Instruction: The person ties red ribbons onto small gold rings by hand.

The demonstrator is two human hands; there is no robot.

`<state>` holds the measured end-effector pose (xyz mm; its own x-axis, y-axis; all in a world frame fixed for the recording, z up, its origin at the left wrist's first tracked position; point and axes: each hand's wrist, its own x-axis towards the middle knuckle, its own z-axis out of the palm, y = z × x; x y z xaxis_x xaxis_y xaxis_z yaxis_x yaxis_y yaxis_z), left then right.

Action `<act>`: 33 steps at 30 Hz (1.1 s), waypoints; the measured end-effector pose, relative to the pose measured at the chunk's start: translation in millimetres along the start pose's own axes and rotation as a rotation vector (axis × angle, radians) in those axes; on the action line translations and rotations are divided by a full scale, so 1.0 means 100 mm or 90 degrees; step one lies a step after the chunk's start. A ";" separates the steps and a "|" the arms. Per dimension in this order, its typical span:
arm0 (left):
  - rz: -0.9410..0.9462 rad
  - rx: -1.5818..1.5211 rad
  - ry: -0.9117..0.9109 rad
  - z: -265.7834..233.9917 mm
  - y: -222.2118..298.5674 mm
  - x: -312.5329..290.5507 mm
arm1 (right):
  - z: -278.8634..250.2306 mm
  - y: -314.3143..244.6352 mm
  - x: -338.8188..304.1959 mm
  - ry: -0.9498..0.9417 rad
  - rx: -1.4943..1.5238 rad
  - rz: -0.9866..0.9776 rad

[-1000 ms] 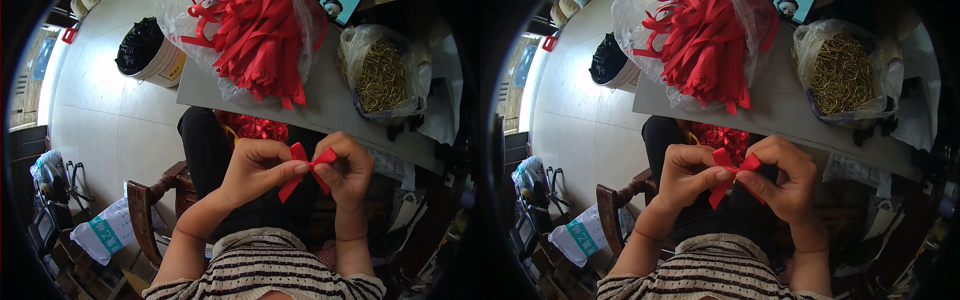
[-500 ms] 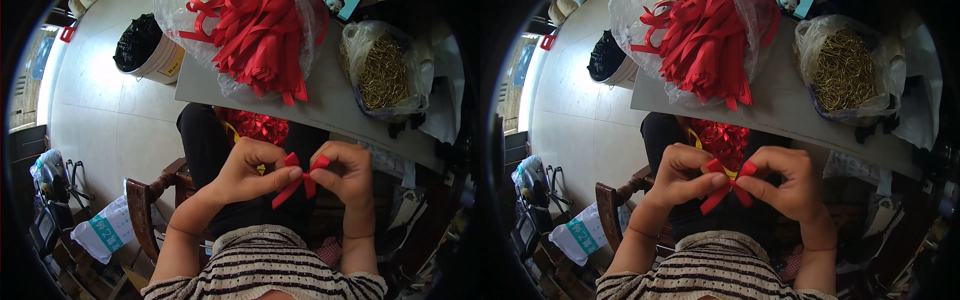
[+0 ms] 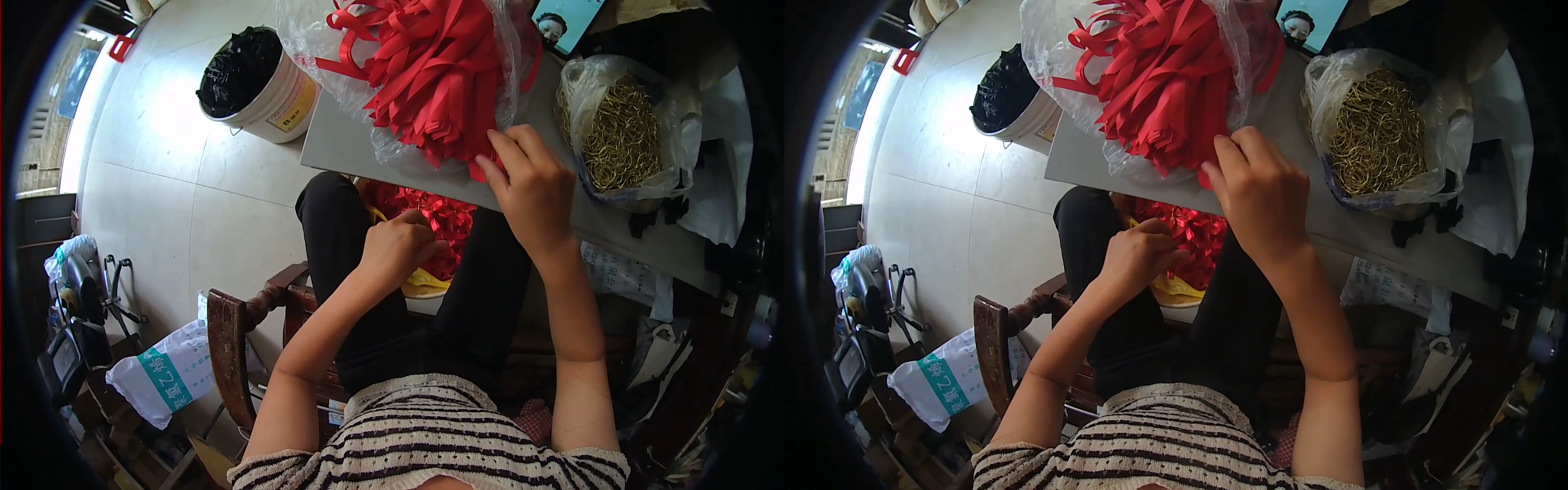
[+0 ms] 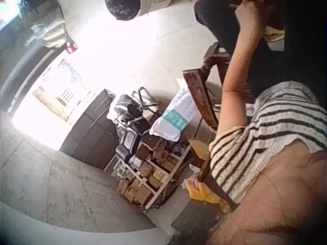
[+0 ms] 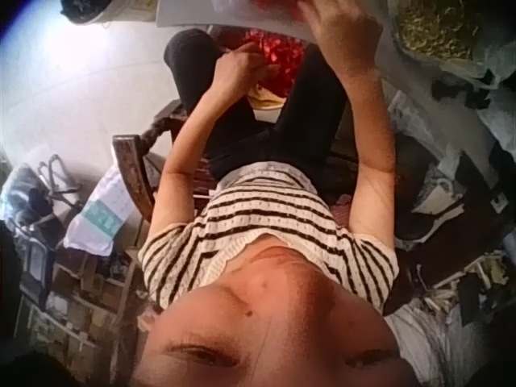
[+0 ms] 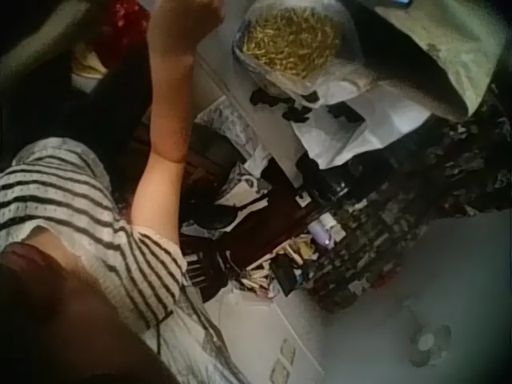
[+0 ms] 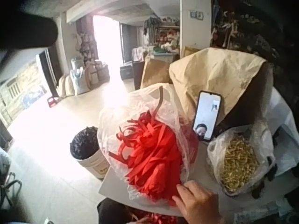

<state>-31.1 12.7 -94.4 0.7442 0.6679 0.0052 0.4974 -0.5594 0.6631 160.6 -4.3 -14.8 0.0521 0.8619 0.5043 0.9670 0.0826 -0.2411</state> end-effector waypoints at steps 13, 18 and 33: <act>-0.125 -0.568 -0.137 -0.46 0.43 0.33 | -0.53 -0.09 0.03 -0.203 -0.016 -0.145; -0.083 -0.781 -0.036 -0.43 0.64 0.59 | -0.61 -0.23 -0.11 -0.014 -0.198 -0.411; -0.062 -0.886 0.026 -0.38 0.94 0.26 | -0.52 -0.21 -0.27 -0.018 0.830 0.354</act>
<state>18.1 -3.8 -3.0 0.7070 0.7029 -0.0778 -0.3180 0.4143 0.8528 151.6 -55.0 20.2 0.3244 0.9426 0.0791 -0.0986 0.1168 -0.9882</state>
